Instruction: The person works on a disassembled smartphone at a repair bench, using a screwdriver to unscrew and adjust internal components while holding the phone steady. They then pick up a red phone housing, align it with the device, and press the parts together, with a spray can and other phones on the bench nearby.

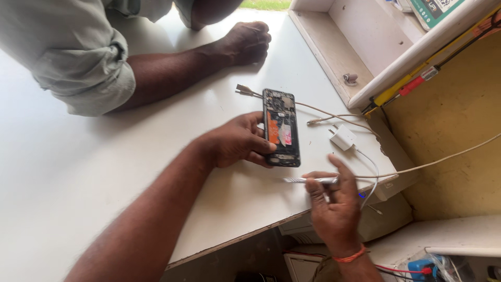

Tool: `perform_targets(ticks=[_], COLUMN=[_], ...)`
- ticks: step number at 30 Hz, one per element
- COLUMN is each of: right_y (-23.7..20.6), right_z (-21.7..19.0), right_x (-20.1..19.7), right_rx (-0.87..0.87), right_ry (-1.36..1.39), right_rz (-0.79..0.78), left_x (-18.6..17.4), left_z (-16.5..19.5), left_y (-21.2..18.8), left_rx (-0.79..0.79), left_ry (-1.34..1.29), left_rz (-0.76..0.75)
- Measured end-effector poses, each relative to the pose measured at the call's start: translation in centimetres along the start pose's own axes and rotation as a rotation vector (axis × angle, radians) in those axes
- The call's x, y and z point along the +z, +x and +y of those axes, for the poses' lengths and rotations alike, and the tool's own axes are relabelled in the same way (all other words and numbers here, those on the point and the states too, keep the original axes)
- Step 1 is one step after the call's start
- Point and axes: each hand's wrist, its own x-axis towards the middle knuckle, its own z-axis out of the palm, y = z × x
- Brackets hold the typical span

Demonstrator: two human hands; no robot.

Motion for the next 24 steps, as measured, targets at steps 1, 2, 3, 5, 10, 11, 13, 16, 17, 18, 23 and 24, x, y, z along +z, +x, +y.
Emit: perform_targets(ticks=[1,2,3,5,10,11,13,16,17,18,23,24], right_y=[-0.2,-0.4,-0.2,0.8,3.7,4.1,4.9,5.8,5.9,5.9,5.4,5.4], right_z=[0.2,0.4,0.7,1.1,0.8,0.5,-0.2,-1.1,-1.4,-1.6,-1.4,-1.3], right_x=[0.1,0.1,0.0,-0.7,-3.1,-3.2,-3.0,-1.9,-1.4,-0.9,-0.1,-0.2], right_rx=[0.035,0.069,0.156,0.337,0.312,0.237,0.518,0.791,0.857,0.852,0.812,0.802], right_ry=[0.05,0.102,0.247,0.535,0.867,0.905,0.6,0.355,0.309,0.306,0.311,0.303], right_rz=[-0.011,-0.023,0.073,0.27,0.241,0.149,0.01,-0.176,-0.234,-0.241,-0.254,-0.265], left_x=[-0.3,-0.5,-0.8,-1.2,-0.7,-0.6,-0.2,0.5,0.7,0.8,0.1,-0.2], left_z=[0.5,0.9,1.4,2.0,2.1,1.9,1.6,1.1,1.1,1.0,1.5,1.7], left_y=[-0.3,-0.5,-0.8,-1.7,-1.8,-1.7,-1.5,-1.2,-1.2,-1.1,-1.2,-1.2], left_rx=[-0.002,0.002,0.009,0.015,0.014,0.006,-0.01,-0.003,-0.007,-0.01,-0.008,-0.019], left_ry=[0.028,0.031,0.036,0.043,0.038,0.044,0.056,0.061,0.066,0.072,0.124,0.131], left_rz=[0.003,0.015,0.031,0.067,0.106,0.099,0.087,0.034,0.021,0.007,0.02,0.067])
